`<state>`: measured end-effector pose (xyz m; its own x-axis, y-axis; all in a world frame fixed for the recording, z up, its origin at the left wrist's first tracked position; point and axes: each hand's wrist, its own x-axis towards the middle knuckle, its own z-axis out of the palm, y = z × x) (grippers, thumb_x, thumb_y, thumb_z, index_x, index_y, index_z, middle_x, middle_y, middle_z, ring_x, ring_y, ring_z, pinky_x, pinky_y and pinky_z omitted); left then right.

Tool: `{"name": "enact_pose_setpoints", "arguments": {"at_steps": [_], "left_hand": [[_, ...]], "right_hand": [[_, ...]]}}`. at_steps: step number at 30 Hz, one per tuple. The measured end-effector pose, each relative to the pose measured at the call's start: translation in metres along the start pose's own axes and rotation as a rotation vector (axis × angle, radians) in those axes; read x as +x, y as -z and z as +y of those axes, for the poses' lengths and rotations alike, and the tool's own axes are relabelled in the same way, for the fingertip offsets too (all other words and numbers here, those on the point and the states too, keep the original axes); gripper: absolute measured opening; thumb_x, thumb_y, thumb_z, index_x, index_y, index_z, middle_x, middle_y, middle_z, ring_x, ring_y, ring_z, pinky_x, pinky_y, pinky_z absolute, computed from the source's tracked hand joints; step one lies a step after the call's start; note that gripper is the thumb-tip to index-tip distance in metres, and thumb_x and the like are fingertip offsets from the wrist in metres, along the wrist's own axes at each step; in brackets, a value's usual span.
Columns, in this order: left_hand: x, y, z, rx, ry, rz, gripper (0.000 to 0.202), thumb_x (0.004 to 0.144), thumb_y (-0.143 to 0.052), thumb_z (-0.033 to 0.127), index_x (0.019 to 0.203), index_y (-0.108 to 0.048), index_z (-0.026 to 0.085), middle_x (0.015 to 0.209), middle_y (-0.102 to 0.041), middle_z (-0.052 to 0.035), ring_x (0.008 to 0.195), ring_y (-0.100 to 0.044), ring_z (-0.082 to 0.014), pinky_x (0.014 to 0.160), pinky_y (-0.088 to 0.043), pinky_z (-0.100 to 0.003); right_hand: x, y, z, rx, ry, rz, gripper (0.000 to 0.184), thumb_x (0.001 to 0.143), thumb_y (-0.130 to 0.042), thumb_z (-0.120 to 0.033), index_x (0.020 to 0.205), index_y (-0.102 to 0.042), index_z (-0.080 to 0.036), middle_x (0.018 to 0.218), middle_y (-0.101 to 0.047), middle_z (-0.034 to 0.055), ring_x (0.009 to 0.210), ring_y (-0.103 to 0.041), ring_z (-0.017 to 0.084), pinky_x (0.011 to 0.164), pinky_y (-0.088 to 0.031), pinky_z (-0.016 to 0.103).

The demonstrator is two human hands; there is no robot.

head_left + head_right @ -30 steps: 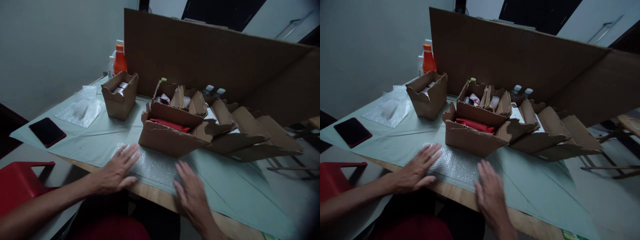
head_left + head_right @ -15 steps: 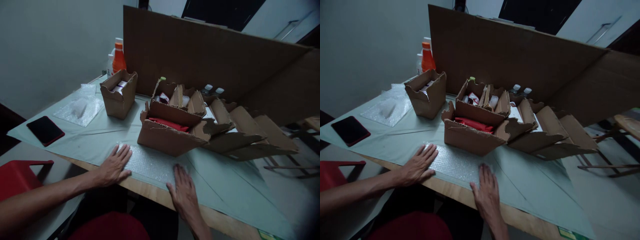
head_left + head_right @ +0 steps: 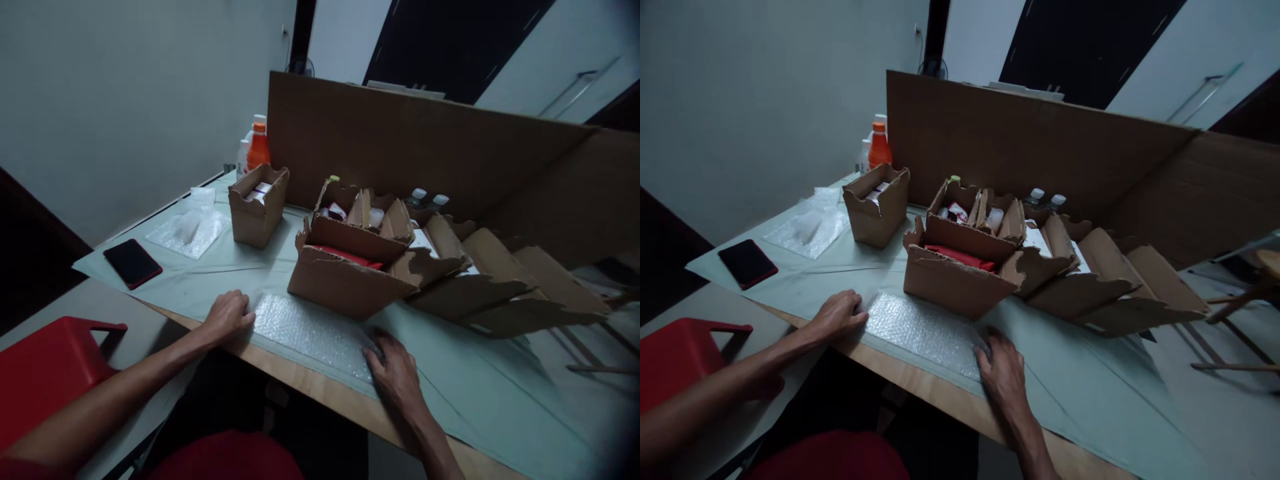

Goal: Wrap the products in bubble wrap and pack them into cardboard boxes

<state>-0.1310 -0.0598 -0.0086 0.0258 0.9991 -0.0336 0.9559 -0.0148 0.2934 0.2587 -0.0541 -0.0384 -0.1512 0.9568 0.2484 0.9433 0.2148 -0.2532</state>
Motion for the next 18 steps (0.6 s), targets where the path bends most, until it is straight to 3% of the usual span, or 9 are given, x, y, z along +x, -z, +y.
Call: {"name": "enact_pose_setpoints", "arguments": {"at_steps": [2,4,6,8,11,14,16,18], "left_hand": [[-0.001,-0.001,0.002,-0.039,0.004,-0.002,0.009,0.08,-0.055,0.022,0.074,-0.061,0.019,0.083,-0.068,-0.0056,0.079,-0.063,-0.0214,0.069,-0.042,-0.03],[0.0,0.003,-0.003,-0.081,0.015,-0.009,0.01,0.081,-0.051,0.018,0.079,-0.061,0.019,0.078,-0.067,-0.0018,0.074,-0.063,-0.0176,0.065,-0.042,-0.027],[0.007,0.015,-0.011,-0.105,0.025,-0.011,0.013,0.082,-0.049,0.016,0.084,-0.062,0.019,0.076,-0.068,0.0005,0.072,-0.063,-0.0154,0.063,-0.041,-0.024],[0.022,0.029,-0.019,-0.102,0.026,-0.007,0.015,0.084,-0.05,0.015,0.089,-0.063,0.019,0.081,-0.07,0.0003,0.077,-0.065,-0.0157,0.065,-0.042,-0.024],[0.057,0.048,-0.023,-0.063,0.01,-0.019,0.013,0.087,-0.055,0.018,0.093,-0.066,0.019,0.086,-0.071,-0.0021,0.085,-0.067,-0.0198,0.071,-0.046,-0.028],[0.093,0.05,-0.013,-0.014,-0.026,-0.045,0.014,0.093,-0.061,0.026,0.102,-0.067,0.017,0.097,-0.07,-0.005,0.093,-0.067,-0.0218,0.081,-0.053,-0.036],[0.112,0.044,-0.005,0.008,-0.065,-0.06,0.025,0.095,-0.063,0.033,0.114,-0.064,0.017,0.113,-0.067,-0.0071,0.1,-0.066,-0.0218,0.086,-0.056,-0.04],[0.128,0.033,0.002,0.02,-0.108,-0.064,0.033,0.096,-0.063,0.036,0.123,-0.06,0.018,0.123,-0.063,-0.0086,0.105,-0.065,-0.0224,0.089,-0.057,-0.043]], "right_hand": [[-0.003,0.008,-0.008,0.074,-0.054,-0.026,0.034,0.086,-0.045,-0.044,0.086,-0.068,-0.018,0.103,-0.074,0.0145,0.096,-0.069,0.031,0.084,-0.052,0.044],[-0.015,0.02,-0.019,0.188,-0.129,-0.035,0.032,0.086,-0.048,-0.046,0.089,-0.067,-0.021,0.09,-0.074,0.0085,0.081,-0.07,0.026,0.076,-0.055,0.038],[-0.033,0.029,-0.034,0.326,-0.175,-0.023,0.038,0.085,-0.054,-0.048,0.109,-0.066,-0.021,0.085,-0.073,0.0043,0.076,-0.071,0.023,0.071,-0.056,0.032],[-0.053,0.029,-0.057,0.466,-0.158,-0.055,0.055,0.087,-0.056,-0.046,0.135,-0.056,-0.02,0.086,-0.074,0.0025,0.078,-0.072,0.02,0.07,-0.057,0.027],[-0.075,0.015,-0.096,0.637,-0.052,-0.224,0.067,0.091,-0.056,-0.037,0.153,-0.038,-0.021,0.106,-0.075,0.0063,0.094,-0.073,0.02,0.081,-0.057,0.027],[-0.081,0.0,-0.129,0.742,0.038,-0.358,0.056,0.089,-0.056,-0.028,0.144,-0.054,-0.022,0.132,-0.067,0.0103,0.12,-0.065,0.024,0.1,-0.051,0.033],[-0.079,-0.006,-0.145,0.798,0.038,-0.417,0.043,0.088,-0.057,-0.026,0.13,-0.067,-0.023,0.129,-0.069,0.01,0.12,-0.064,0.026,0.102,-0.049,0.035],[-0.078,-0.011,-0.16,0.852,0.023,-0.471,0.032,0.088,-0.058,-0.027,0.116,-0.073,-0.024,0.115,-0.074,0.0089,0.107,-0.069,0.025,0.094,-0.052,0.033]]}}
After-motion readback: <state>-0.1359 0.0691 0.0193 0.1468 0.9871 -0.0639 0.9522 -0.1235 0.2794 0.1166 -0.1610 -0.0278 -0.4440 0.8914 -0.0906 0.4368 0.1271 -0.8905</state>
